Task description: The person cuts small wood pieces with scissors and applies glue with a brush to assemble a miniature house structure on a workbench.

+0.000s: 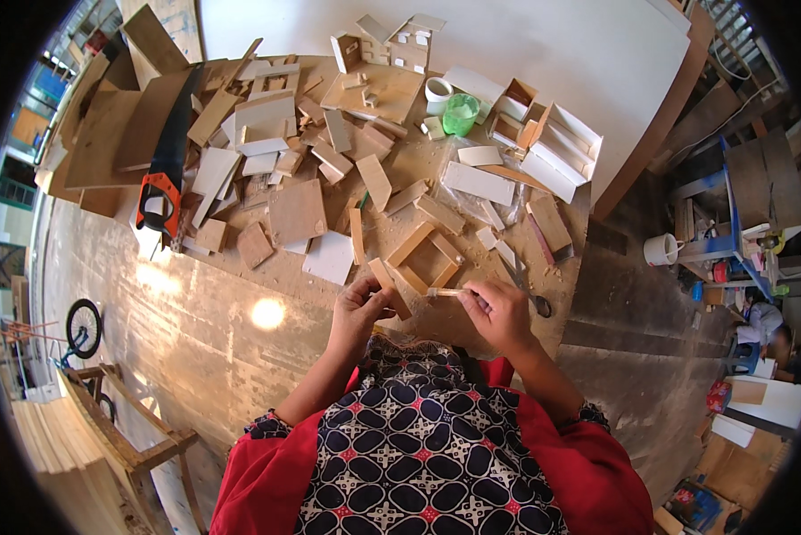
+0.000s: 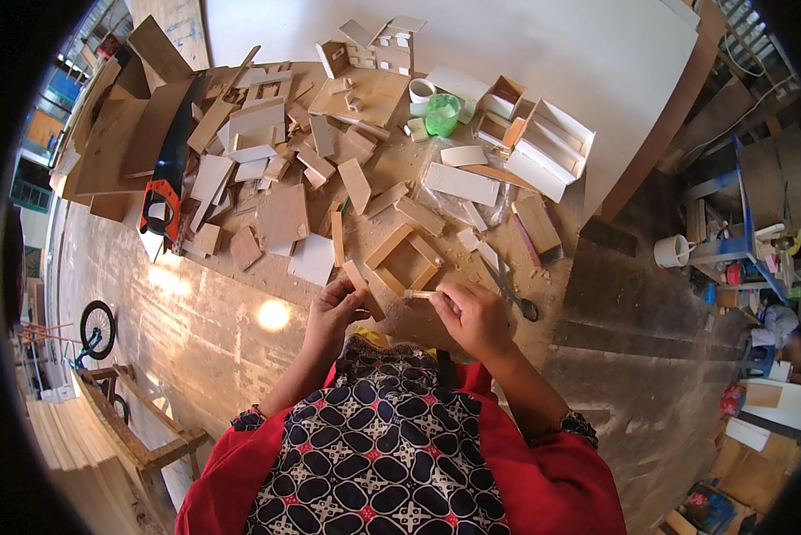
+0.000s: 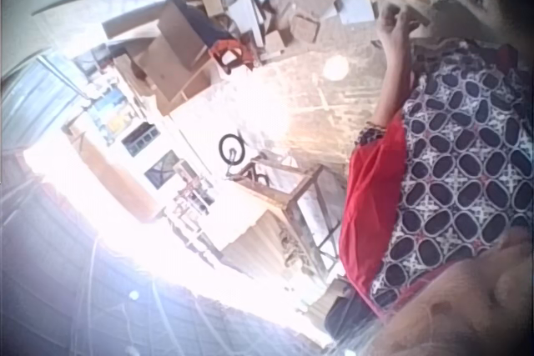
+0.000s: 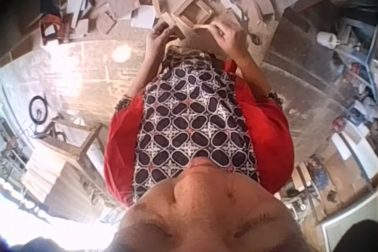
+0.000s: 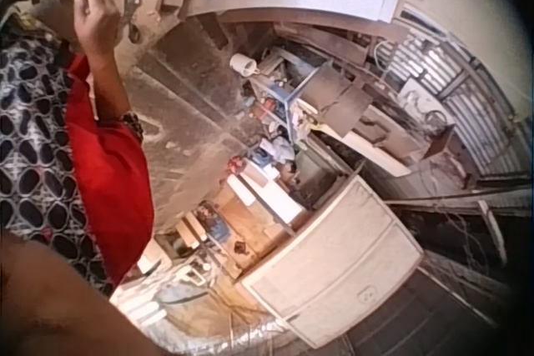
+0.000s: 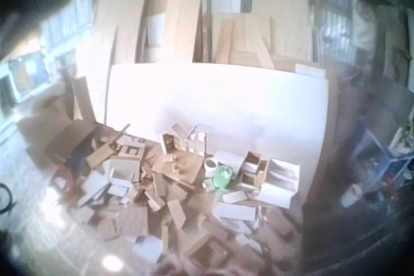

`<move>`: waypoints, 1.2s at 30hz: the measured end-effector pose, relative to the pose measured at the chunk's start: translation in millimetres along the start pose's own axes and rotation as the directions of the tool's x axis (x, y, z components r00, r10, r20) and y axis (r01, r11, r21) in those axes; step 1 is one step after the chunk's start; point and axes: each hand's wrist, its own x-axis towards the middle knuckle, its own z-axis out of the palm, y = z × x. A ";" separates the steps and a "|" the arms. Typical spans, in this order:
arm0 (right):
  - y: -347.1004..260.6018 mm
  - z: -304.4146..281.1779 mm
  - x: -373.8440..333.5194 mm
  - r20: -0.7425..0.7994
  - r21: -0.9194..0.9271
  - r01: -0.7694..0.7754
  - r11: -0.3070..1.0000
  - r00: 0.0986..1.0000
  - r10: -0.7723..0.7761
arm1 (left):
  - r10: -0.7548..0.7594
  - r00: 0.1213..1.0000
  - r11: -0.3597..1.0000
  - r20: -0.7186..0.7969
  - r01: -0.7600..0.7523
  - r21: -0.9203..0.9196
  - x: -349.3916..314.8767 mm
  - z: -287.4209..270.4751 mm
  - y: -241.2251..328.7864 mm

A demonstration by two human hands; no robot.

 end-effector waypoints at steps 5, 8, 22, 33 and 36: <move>-6.1 0.5 -1.2 -0.046 -0.069 0.175 0.982 0.983 -0.179 | 0.006 1.000 0.999 -0.001 -0.006 0.032 1.1 2.0 -0.6; -11.4 -1.3 -1.7 -0.010 -0.085 0.220 0.972 0.975 -0.222 | 0.021 1.000 0.999 -0.001 -0.021 0.046 2.1 3.2 -1.5; -6.2 -9.3 -13.0 -0.066 -0.119 0.206 0.971 0.974 -0.214 | 0.160 0.987 0.936 0.016 -0.156 0.317 18.6 14.0 4.0; 15.7 -40.0 -16.0 -0.315 -0.007 -0.013 1.000 0.949 0.010 | 0.160 0.964 0.458 0.211 -0.262 0.850 51.6 54.7 32.5; 17.6 -43.1 -19.1 -0.344 -0.029 -0.015 0.999 0.939 0.004 | 0.120 0.969 0.431 0.214 -0.245 0.869 55.0 66.0 39.7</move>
